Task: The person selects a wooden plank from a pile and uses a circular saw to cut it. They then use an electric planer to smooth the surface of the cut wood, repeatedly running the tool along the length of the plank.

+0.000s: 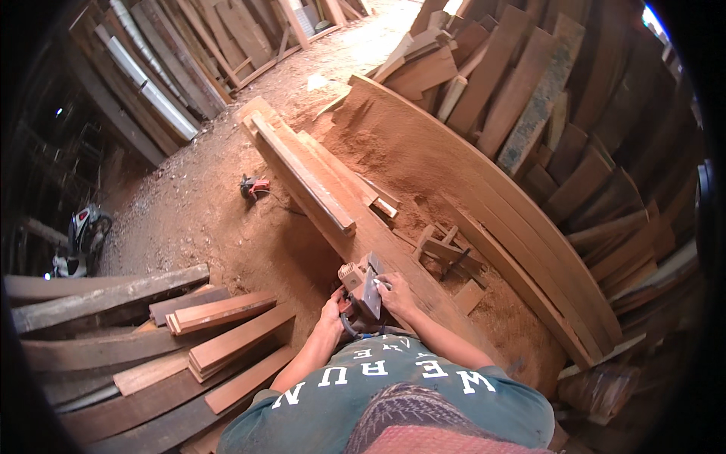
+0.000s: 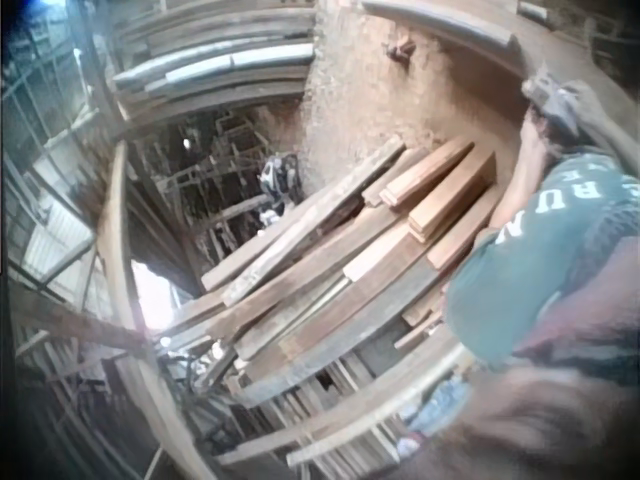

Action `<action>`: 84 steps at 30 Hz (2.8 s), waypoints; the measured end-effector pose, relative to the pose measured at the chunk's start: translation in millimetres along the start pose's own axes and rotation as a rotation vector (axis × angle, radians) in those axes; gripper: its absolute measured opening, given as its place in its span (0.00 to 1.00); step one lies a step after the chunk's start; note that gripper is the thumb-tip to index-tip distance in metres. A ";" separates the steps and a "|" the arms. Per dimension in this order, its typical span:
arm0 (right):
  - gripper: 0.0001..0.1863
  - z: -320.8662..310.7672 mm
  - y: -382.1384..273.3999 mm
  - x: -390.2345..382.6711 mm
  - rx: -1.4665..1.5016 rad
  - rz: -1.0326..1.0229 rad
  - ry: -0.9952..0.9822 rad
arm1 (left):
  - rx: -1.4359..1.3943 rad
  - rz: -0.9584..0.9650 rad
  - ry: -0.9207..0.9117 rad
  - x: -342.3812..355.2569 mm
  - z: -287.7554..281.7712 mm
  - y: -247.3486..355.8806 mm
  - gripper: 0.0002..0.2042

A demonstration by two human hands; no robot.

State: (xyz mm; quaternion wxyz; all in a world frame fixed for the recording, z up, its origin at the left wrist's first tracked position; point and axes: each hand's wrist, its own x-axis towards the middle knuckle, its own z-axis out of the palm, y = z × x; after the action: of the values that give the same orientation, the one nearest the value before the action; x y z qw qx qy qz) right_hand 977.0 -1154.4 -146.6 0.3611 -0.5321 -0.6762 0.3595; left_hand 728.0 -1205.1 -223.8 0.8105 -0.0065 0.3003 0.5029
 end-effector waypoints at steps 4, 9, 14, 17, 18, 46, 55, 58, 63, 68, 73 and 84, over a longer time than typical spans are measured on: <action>0.16 -17.2 -15.2 4.6 0.090 0.148 -0.097 | 0.065 -0.027 0.302 0.4 33.0 -4.1 0.18; 0.15 -6.4 -34.3 27.3 0.102 0.149 -0.189 | 0.187 -0.032 0.485 -12.0 43.8 9.8 0.18; 0.14 -5.4 -44.1 22.0 0.186 0.035 -0.227 | 0.194 -0.066 0.592 -22.5 54.9 11.2 0.19; 0.14 -3.1 -10.7 39.6 0.113 0.166 -0.220 | 0.204 -0.080 0.578 -31.9 106.3 19.0 0.20; 0.15 -5.0 -10.1 40.6 0.133 0.204 -0.234 | 0.221 -0.079 0.593 -30.9 108.9 20.0 0.21; 0.06 -11.3 -38.6 38.3 -0.080 0.022 -0.176 | 0.015 0.008 0.507 -11.8 53.4 -12.5 0.22; 0.08 -17.6 -8.3 62.6 -0.084 0.116 -0.194 | -0.041 -0.065 0.557 -24.4 104.4 7.3 0.23; 0.09 15.4 30.4 90.3 -0.101 0.135 -0.103 | 0.031 0.007 0.300 -17.4 12.7 -6.9 0.21; 0.11 30.8 55.3 97.5 -0.113 0.027 -0.065 | 0.061 0.042 0.553 -4.2 28.8 -10.5 0.21; 0.12 20.5 34.5 92.7 -0.103 0.110 -0.141 | 0.014 -0.039 0.658 -16.7 59.1 -4.7 0.19; 0.13 20.4 81.9 100.6 -0.214 0.151 -0.096 | 0.260 -0.108 0.757 -22.7 72.1 2.2 0.25; 0.10 10.1 -19.9 103.0 -0.035 -0.028 -0.257 | 0.086 -0.004 0.684 -20.6 66.3 -4.0 0.18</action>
State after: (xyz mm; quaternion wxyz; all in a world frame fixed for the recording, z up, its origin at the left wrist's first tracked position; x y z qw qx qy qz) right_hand 941.2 -1058.0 -123.2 0.2671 -0.4782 -0.7305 0.4079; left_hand 756.7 -1203.0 -160.5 0.6633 -0.1412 0.5757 0.4567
